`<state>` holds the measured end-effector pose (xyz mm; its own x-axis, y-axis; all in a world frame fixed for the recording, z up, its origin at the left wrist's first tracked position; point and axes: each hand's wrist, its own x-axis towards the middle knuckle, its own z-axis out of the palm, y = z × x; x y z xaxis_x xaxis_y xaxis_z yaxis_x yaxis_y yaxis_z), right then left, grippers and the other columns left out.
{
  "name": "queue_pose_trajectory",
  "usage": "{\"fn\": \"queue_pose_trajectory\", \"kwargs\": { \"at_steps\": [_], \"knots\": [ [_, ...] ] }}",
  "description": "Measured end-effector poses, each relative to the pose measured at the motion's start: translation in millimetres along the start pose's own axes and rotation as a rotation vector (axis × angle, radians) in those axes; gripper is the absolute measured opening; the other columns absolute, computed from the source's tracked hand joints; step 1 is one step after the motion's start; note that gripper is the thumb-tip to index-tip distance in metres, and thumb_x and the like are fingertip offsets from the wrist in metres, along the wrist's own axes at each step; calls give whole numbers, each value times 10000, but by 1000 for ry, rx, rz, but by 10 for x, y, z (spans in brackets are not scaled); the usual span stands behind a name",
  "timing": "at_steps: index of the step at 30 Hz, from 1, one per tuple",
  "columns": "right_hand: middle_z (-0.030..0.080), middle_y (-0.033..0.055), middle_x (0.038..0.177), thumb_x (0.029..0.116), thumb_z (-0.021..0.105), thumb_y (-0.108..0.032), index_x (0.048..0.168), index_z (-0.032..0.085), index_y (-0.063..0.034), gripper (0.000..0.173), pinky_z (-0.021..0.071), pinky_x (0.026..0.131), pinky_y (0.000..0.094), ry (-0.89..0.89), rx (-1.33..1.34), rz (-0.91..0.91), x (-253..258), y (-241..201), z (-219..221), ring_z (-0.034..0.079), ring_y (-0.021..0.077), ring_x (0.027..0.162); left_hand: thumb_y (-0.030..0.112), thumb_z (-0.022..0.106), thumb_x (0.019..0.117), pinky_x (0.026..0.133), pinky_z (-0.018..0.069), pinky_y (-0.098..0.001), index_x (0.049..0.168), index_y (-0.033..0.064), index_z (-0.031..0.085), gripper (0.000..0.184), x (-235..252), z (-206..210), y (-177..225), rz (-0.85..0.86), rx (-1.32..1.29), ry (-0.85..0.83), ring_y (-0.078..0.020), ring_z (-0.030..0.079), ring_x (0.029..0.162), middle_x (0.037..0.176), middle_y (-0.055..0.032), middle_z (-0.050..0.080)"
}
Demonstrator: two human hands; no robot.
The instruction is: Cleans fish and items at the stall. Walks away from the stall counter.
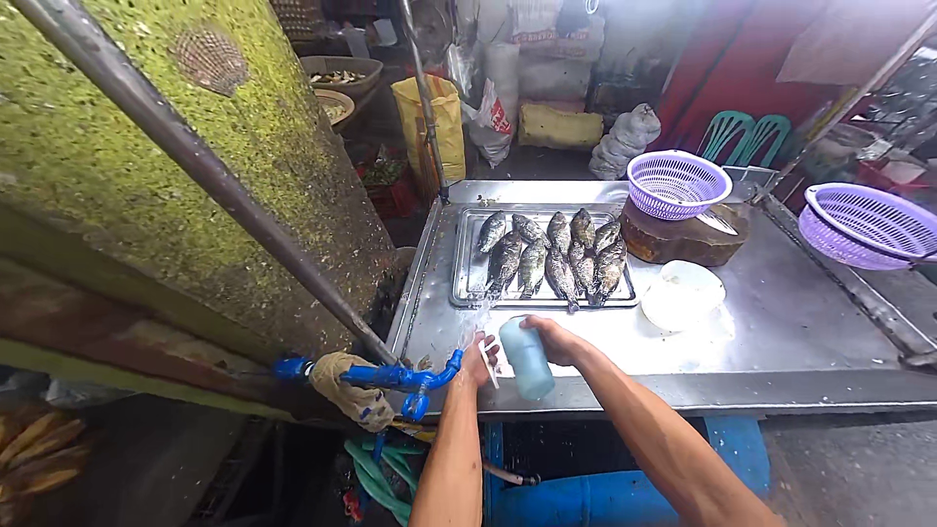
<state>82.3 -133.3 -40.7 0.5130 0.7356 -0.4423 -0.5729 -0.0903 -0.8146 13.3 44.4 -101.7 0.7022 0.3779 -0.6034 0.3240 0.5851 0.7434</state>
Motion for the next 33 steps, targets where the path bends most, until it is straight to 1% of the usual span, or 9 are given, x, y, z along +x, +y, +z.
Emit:
{"fn": "queue_pose_trajectory", "kwargs": {
  "at_steps": [2, 5, 11, 14, 16, 19, 23, 26, 33],
  "knots": [
    [679, 133, 1036, 1045, 388, -461, 1265, 554, -84, 468, 585, 786, 470, 154, 96, 82, -58, -293, -147, 682, 256, 905, 286, 359, 1109, 565, 488, -295, 1477, 150, 374, 392, 82, 246, 191, 29, -93, -42, -165, 597, 718, 1081, -108, 619],
    [674, 128, 1028, 1049, 393, -484, 1240, 559, -96, 463, 585, 773, 466, 259, 308, -115, -176, -774, -358, 675, 256, 902, 191, 359, 1087, 543, 494, -298, 1492, 119, 357, 410, 11, 605, 670, 184, -149, -104, -175, 594, 688, 986, -112, 602],
    [720, 87, 950, 901, 517, -659, 1183, 644, -190, 561, 590, 638, 389, 94, 225, -520, -677, -1083, -354, 698, 208, 774, 149, 316, 1102, 511, 449, -223, 1459, 229, 495, 407, -107, 694, 896, 381, -268, -299, -109, 576, 621, 1023, -75, 681],
    [679, 151, 1186, 925, 589, -439, 1488, 440, -131, 659, 602, 822, 475, 68, -171, -329, -506, -653, -190, 697, 270, 990, 231, 321, 1113, 431, 394, -184, 1353, 159, 537, 331, -6, 558, 517, 218, -270, -183, -53, 452, 488, 765, 12, 565],
    [644, 204, 1258, 895, 684, -352, 1533, 393, -66, 757, 601, 830, 506, 73, -423, -235, -246, -353, -80, 695, 310, 1016, 258, 349, 1116, 465, 404, -186, 1262, 107, 567, 302, -37, 516, 309, 181, -186, -76, -45, 451, 512, 742, 28, 533],
    [641, 208, 1287, 790, 789, -401, 1465, 495, -32, 824, 544, 979, 494, 154, -743, -286, 76, -77, 133, 662, 290, 1117, 168, 365, 1103, 781, 535, -343, 1347, 6, 561, 353, -101, 394, 114, 294, -86, 15, -152, 620, 835, 1017, -102, 661],
    [596, 202, 1376, 759, 761, -500, 1531, 436, -79, 938, 478, 1072, 499, 249, -907, -403, 350, -61, 407, 591, 304, 1257, 226, 337, 1120, 995, 515, -425, 1359, -19, 556, 407, -218, 223, 46, 392, -136, 59, -237, 621, 1152, 1280, -189, 637],
    [621, 218, 1348, 806, 766, -467, 1526, 443, -85, 877, 494, 1066, 526, 291, -897, -446, 431, -98, 545, 618, 328, 1233, 240, 247, 1123, 1041, 481, -421, 1469, 2, 445, 464, -274, 131, -12, 494, -153, 8, -226, 555, 1238, 1395, -182, 558],
    [450, 271, 1522, 829, 734, -501, 1573, 329, -5, 982, 360, 1199, 477, 307, -851, -563, 535, 147, 594, 437, 338, 1431, 198, 398, 1096, 1135, 412, -418, 1561, 54, 346, 489, -74, -44, -113, 487, -151, -95, -215, 466, 1376, 1547, -155, 444]
  ]
}}
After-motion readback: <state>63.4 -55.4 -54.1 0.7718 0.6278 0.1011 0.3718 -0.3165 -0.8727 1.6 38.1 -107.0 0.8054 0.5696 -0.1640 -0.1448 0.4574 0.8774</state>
